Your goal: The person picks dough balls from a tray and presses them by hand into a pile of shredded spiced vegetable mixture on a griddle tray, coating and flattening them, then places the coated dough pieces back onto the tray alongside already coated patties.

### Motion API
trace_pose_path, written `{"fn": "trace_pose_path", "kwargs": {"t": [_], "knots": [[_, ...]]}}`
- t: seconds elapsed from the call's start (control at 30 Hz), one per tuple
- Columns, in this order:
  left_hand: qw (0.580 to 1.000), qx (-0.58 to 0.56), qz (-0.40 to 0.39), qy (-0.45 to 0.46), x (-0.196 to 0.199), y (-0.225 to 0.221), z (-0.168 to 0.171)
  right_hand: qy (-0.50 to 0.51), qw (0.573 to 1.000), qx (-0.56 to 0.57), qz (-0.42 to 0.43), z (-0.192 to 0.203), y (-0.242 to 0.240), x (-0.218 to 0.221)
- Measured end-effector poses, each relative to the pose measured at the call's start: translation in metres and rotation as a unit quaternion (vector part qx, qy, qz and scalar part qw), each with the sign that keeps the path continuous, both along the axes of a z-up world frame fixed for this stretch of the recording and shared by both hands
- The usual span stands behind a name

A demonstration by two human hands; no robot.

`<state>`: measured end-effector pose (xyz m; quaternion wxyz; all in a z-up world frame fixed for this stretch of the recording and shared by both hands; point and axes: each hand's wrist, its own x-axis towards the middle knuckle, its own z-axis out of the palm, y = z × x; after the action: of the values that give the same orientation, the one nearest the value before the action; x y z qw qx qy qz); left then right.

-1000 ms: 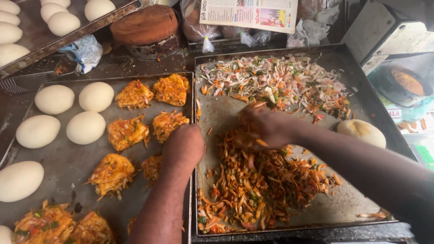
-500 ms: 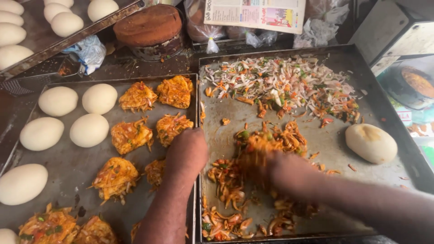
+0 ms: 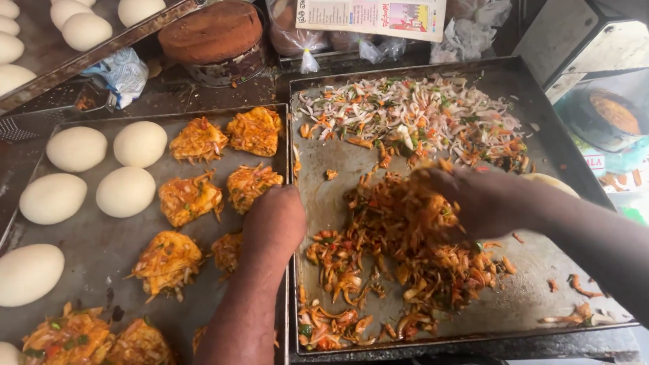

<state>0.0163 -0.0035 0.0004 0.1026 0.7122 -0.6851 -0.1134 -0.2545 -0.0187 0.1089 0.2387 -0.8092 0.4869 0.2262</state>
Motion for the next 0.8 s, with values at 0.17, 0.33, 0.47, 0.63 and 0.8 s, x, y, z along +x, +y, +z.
{"fn": "trace_pose_path", "kwargs": {"t": [0.17,0.33,0.47,0.63,0.8], "knots": [[0.999,-0.027,-0.022,-0.002,0.007,-0.004,-0.012,0.084,0.992,-0.089,0.042,-0.11,0.045,-0.03],[0.998,-0.047,-0.037,0.009,0.007,-0.004,-0.014,-0.017,0.993,-0.118,-0.017,-0.153,0.062,-0.017],[0.999,-0.034,-0.03,-0.006,0.005,-0.009,-0.016,-0.207,0.967,-0.142,-0.038,-0.104,0.019,-0.024],[0.999,-0.031,-0.013,0.013,0.003,-0.005,-0.009,-0.204,0.943,-0.26,0.036,-0.065,0.0,-0.024],[0.999,-0.04,-0.015,-0.006,0.003,-0.009,-0.017,-0.072,0.991,-0.098,0.059,-0.084,0.005,0.027]]}}
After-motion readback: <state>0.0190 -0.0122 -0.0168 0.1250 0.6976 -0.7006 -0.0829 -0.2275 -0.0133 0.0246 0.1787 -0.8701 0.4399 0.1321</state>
